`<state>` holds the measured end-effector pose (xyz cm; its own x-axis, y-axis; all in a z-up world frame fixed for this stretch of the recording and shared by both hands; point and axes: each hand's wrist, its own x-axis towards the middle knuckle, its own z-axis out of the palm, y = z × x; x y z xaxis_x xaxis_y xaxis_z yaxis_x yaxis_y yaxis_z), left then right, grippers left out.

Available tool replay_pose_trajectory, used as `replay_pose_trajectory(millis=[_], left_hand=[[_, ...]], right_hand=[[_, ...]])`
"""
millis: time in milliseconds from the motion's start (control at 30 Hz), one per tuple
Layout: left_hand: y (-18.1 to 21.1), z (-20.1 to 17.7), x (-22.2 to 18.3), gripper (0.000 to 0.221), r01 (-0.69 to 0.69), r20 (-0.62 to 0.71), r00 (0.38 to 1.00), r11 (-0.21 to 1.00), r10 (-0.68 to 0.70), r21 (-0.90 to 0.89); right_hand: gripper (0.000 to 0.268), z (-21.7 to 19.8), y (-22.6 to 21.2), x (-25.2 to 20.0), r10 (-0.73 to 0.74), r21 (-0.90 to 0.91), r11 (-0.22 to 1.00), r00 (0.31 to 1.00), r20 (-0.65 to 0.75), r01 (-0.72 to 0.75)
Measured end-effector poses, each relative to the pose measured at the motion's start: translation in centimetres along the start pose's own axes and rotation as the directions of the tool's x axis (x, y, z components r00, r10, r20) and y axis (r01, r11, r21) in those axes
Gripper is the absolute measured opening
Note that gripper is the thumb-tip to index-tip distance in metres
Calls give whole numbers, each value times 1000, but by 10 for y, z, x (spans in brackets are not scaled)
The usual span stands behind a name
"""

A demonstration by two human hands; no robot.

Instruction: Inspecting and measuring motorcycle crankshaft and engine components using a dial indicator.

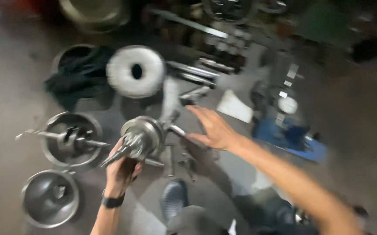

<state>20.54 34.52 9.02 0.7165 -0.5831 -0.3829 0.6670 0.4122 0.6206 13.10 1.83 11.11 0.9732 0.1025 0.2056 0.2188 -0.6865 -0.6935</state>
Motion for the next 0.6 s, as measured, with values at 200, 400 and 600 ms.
replay_pose_trajectory(millis=[200,400,600], left_hand=[[-85,74,-19,42,146,-175,973,989,-150,-36],[-108,272,-7,55,15,516,819,908,-251,419],[-105,412,-14,61,-668,841,541,615,15,418]], right_hand=[[53,-128,-46,-66,-44,74,997,939,340,20],[51,-196,9,-222,-48,37,998,999,8,47],[64,-270,-12,-313,507,408,810,853,-124,-421]])
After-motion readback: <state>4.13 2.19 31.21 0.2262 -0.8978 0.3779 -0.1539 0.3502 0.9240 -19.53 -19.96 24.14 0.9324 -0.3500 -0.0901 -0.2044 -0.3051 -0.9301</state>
